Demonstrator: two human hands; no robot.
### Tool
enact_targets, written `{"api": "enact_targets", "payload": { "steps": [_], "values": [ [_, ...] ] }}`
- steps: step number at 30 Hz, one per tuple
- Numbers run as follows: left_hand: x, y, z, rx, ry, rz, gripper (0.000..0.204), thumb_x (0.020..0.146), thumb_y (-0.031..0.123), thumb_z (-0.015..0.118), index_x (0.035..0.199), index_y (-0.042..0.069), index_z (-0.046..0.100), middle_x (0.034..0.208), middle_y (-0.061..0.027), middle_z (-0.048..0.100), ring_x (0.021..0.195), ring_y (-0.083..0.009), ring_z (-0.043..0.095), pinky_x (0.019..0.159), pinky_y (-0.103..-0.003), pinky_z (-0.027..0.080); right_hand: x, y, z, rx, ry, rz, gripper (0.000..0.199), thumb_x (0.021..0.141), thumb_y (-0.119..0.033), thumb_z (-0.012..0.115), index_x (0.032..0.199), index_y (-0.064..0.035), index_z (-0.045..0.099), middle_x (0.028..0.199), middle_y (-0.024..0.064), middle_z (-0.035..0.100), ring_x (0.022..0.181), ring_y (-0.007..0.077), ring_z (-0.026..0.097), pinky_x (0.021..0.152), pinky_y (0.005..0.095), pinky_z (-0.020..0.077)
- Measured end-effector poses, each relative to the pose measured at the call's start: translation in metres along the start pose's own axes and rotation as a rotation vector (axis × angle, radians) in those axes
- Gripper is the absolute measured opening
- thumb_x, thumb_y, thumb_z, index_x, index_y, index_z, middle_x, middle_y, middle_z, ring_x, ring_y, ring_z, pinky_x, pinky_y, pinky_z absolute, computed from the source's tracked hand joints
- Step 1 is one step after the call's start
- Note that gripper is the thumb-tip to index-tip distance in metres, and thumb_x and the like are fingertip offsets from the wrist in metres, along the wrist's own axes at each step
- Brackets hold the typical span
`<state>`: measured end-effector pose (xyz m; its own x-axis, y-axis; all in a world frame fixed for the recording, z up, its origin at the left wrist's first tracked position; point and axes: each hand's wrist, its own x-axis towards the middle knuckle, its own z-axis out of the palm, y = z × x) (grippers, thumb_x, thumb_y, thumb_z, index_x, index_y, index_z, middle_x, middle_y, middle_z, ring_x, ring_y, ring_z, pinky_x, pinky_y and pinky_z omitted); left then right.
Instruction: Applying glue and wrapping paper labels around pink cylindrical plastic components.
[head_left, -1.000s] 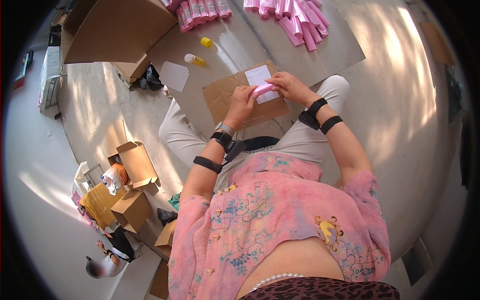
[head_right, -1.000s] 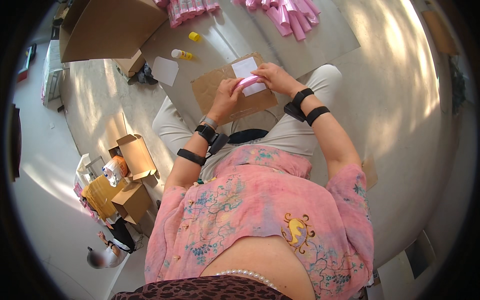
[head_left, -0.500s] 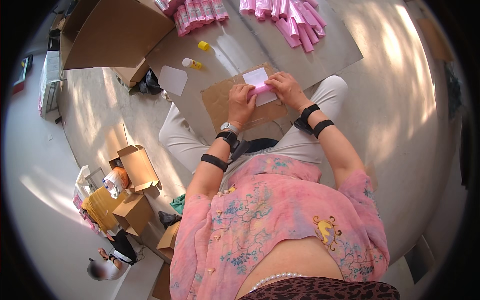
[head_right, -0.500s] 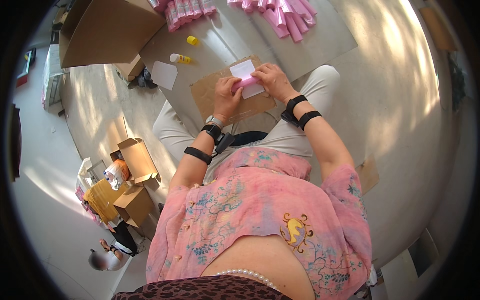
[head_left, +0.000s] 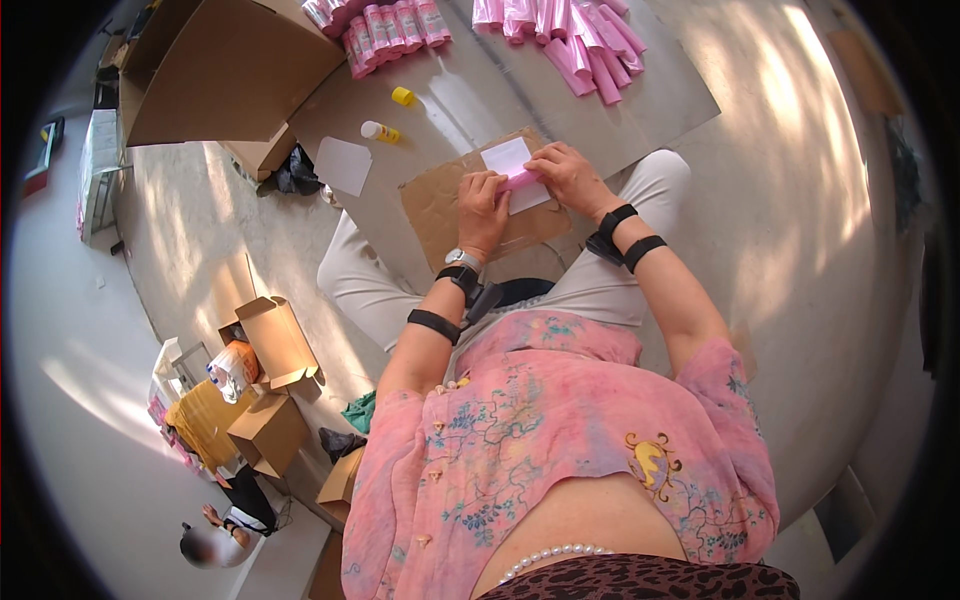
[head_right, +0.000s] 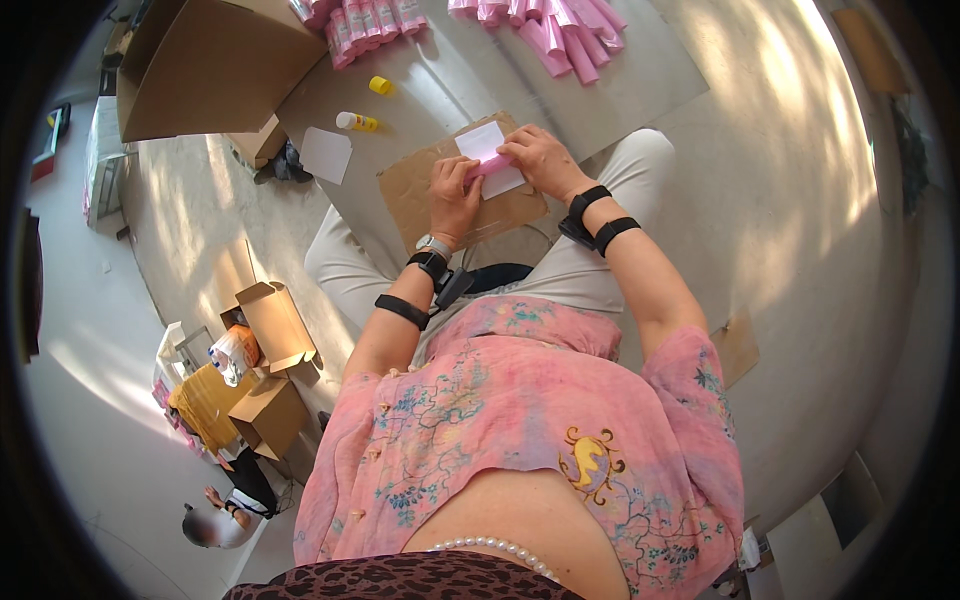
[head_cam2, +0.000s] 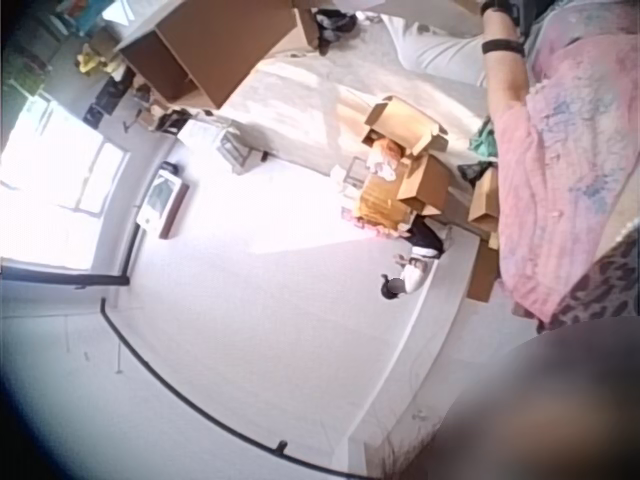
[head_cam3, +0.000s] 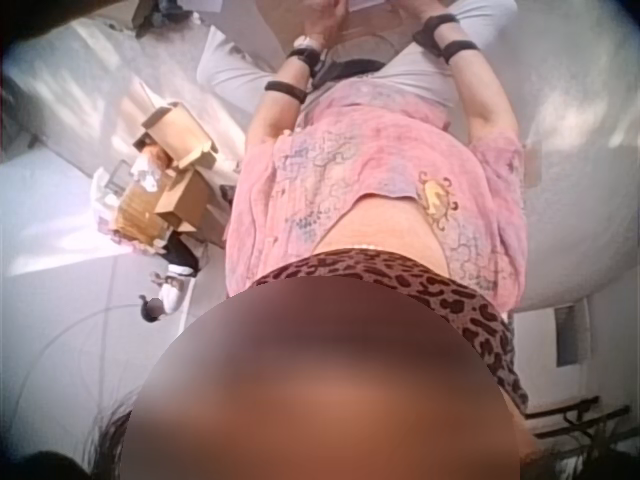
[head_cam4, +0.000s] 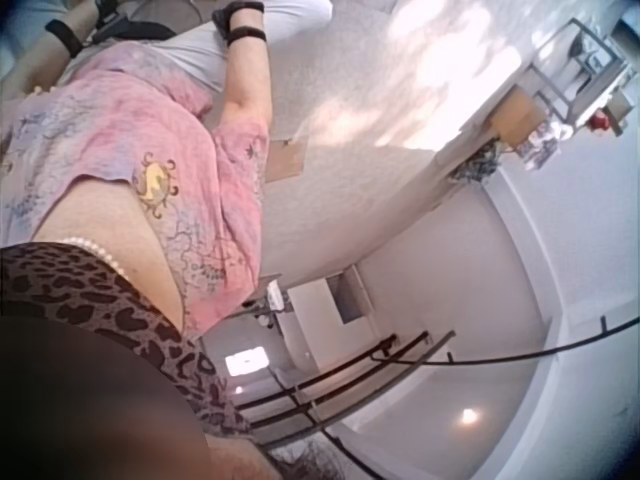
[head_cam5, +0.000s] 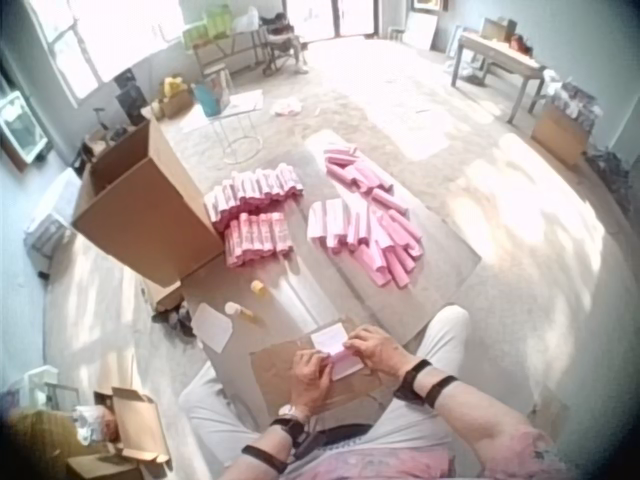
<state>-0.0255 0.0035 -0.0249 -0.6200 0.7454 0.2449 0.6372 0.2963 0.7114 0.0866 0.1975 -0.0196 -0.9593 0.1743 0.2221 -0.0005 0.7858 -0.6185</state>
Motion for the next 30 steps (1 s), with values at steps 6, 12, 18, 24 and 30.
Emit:
{"api": "enact_targets", "payload": {
  "steps": [6,12,18,24,30],
  "values": [
    [0.001,0.001,0.000,0.018,0.007,0.014,0.026,0.082,0.003,0.075,0.107,0.006,0.070,0.110,-0.0110,0.068,0.109,-0.0334,0.060,0.099,-0.044,0.048,-0.002,0.000,0.004,-0.021,0.023,-0.002,0.028,0.086,-0.004,0.072,0.113,-0.0094,0.072,0.112,0.0077,0.069,0.111,0.0314,0.062,0.098,0.0413,0.0529],
    [-0.001,0.008,-0.008,0.168,0.000,0.099,0.032,0.077,0.011,0.080,0.108,0.008,0.070,0.108,-0.0102,0.067,0.110,-0.0303,0.060,0.101,-0.044,0.045,-0.004,0.003,0.008,-0.049,0.046,-0.023,0.029,0.083,-0.002,0.073,0.112,-0.0091,0.072,0.111,0.0080,0.069,0.111,0.0312,0.063,0.096,0.0408,0.0542],
    [-0.010,0.016,-0.006,0.407,-0.205,0.256,0.038,0.071,0.019,0.081,0.105,0.010,0.066,0.109,-0.0069,0.063,0.110,-0.0268,0.059,0.096,-0.042,0.044,-0.004,0.004,0.009,-0.068,0.053,-0.034,0.028,0.083,-0.002,0.073,0.110,-0.0088,0.073,0.111,0.0077,0.069,0.110,0.0306,0.063,0.096,0.0403,0.0547],
    [-0.009,0.016,0.005,0.542,-0.194,0.297,0.029,0.074,0.014,0.072,0.102,0.009,0.065,0.102,-0.0080,0.064,0.102,-0.0267,0.061,0.089,-0.041,0.045,-0.003,0.002,0.007,-0.097,0.026,-0.027,0.025,0.084,-0.004,0.072,0.109,-0.0091,0.073,0.112,0.0071,0.069,0.112,0.0290,0.063,0.097,0.0389,0.0541],
    [-0.007,0.026,0.002,0.526,-0.225,0.291,0.025,0.078,0.011,0.068,0.103,0.008,0.064,0.102,-0.0094,0.063,0.101,-0.0274,0.061,0.088,-0.042,0.045,-0.004,0.004,0.008,-0.092,0.012,-0.014,0.026,0.084,-0.005,0.071,0.110,-0.0090,0.073,0.113,0.0070,0.069,0.114,0.0285,0.062,0.099,0.0376,0.0537]
  ]
}}
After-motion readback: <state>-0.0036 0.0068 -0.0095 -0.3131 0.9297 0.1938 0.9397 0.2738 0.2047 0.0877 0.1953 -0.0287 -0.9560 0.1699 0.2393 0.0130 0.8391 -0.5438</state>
